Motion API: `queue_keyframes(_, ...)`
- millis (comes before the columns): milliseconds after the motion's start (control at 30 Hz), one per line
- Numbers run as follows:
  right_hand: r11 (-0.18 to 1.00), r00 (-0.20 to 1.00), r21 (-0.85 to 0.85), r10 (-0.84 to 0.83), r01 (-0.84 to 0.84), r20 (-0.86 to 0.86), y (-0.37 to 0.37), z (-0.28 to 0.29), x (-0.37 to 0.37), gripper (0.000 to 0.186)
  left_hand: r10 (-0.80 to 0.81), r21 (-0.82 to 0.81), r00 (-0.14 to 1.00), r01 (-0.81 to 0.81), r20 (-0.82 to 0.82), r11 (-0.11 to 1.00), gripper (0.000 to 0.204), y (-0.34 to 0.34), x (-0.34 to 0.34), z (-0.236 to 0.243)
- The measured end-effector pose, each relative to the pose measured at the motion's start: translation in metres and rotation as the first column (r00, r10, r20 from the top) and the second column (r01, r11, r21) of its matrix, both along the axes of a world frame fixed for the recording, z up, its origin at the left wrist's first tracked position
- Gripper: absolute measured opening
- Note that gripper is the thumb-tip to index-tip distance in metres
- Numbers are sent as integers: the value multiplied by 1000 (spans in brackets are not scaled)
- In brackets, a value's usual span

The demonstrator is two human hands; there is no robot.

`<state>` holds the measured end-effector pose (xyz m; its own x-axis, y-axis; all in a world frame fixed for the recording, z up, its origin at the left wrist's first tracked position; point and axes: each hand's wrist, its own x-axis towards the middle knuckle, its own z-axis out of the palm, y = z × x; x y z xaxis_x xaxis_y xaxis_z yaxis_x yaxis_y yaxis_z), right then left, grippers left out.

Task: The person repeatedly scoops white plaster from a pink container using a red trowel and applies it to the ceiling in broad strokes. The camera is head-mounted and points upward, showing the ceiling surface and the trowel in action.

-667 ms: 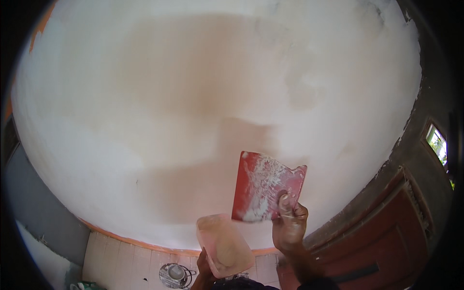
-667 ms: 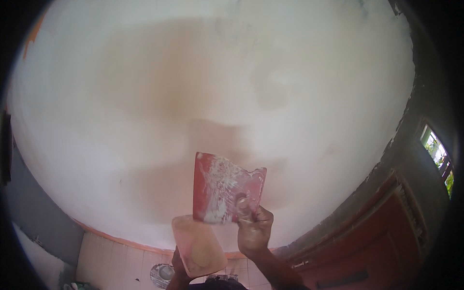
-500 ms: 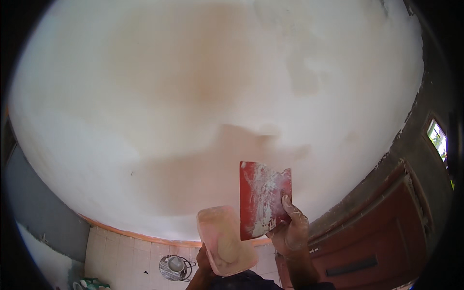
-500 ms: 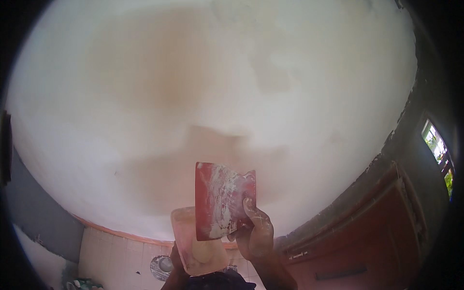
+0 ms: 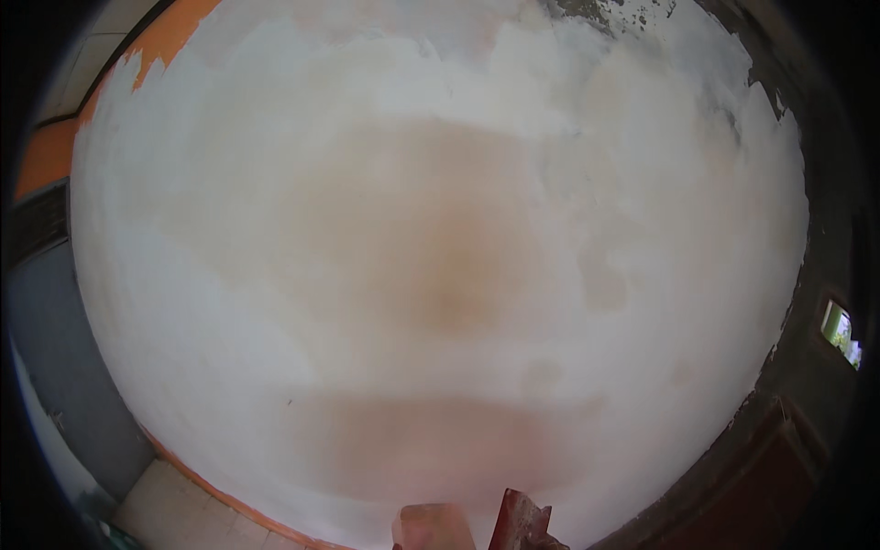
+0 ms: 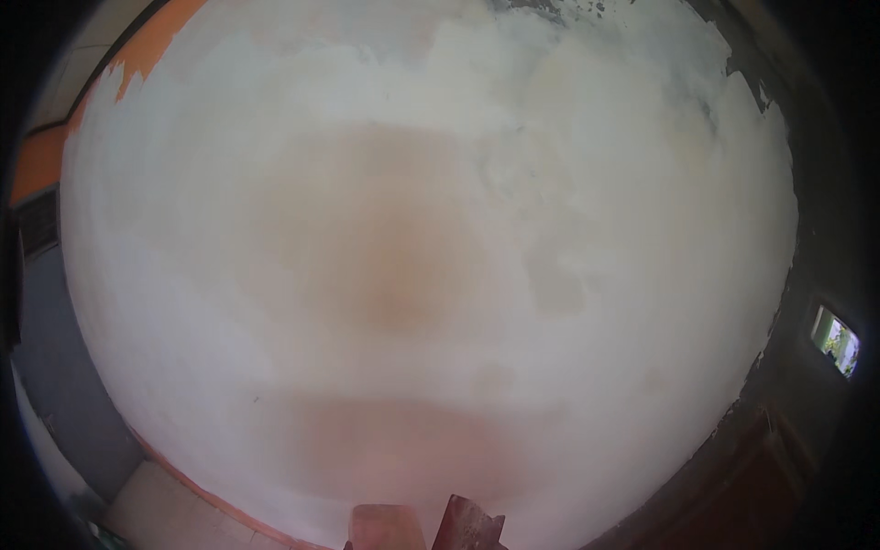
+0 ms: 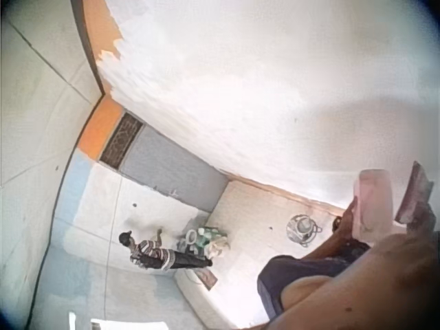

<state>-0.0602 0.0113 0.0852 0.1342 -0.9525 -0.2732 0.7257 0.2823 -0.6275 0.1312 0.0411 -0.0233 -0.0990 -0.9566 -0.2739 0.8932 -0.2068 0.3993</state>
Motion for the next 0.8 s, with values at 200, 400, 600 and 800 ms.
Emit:
queue_keyframes(200,966,967,-227,64,-122,-248,-10,-3,10,4,44,6,999,-43,-16,999,52,-5,0,3)
queue_keyframes(400,987,991,-145,49,-67,-128,-7,0,23,11,116,14,993,-116,-22,993,51,1,-1,-1)
queue_keyframes(600,928,922,-355,-35,-113,-386,-24,-50,-4,5,126,-249,816,22,564,968,55,7,-2,-11)
queue_keyframes(800,979,980,-188,42,-79,-195,-16,-12,0,38,-24,47,997,28,-76,999,75,-2,2,1)
